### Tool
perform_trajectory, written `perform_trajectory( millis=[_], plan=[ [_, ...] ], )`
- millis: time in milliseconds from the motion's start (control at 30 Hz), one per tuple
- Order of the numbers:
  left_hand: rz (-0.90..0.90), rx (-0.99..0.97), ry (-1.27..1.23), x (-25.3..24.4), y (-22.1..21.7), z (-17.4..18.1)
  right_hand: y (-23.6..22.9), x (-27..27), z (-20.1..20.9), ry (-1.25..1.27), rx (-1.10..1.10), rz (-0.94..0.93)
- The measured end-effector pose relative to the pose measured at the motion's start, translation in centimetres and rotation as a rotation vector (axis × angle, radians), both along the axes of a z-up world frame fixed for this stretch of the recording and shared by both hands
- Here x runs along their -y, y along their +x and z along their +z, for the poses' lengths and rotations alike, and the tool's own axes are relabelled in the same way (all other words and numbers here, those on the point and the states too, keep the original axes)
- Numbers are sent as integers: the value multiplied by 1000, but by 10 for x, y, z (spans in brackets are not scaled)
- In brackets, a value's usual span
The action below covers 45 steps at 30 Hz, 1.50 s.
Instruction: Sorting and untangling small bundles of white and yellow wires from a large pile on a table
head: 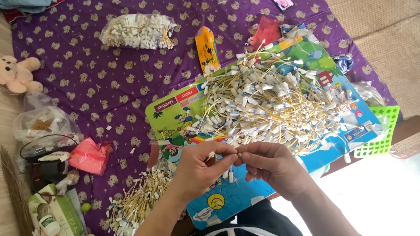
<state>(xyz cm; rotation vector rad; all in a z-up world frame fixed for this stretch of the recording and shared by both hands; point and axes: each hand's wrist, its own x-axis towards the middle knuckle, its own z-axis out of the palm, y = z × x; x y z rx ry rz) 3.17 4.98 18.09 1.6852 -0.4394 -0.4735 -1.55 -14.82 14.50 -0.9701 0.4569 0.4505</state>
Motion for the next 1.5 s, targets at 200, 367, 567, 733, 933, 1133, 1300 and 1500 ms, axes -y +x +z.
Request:
perform_trajectory(
  millis=[200, 367, 567, 733, 933, 1133, 1300, 1500],
  plan=[
    [-72, 69, 39, -5, 4, 6, 3, -2, 14, -112, -47, 113],
    [-64, 237, 42, -4, -1, 1, -2, -4, 8, -64, -21, 66],
    [-12, 377, 7, -3, -8, -6, -4, -14, 17, -112, -15, -11],
    [-9, 537, 39, -5, -9, -5, -5, -16, 20, -145, -45, -31],
    [32, -212, -94, -6, -2, -35, -4, -28, 21, -269, 18, -60],
    [23, -248, 53, -16, 2, -31, 28, -21, -8, -519, 90, 178],
    [-35, -217, 230, -42, 23, -79, 77, -3, -72, -1517, 320, 104],
    [-57, -156, 493, -39, 25, -104, 94, 17, -148, -1692, 603, -23]
  ],
)
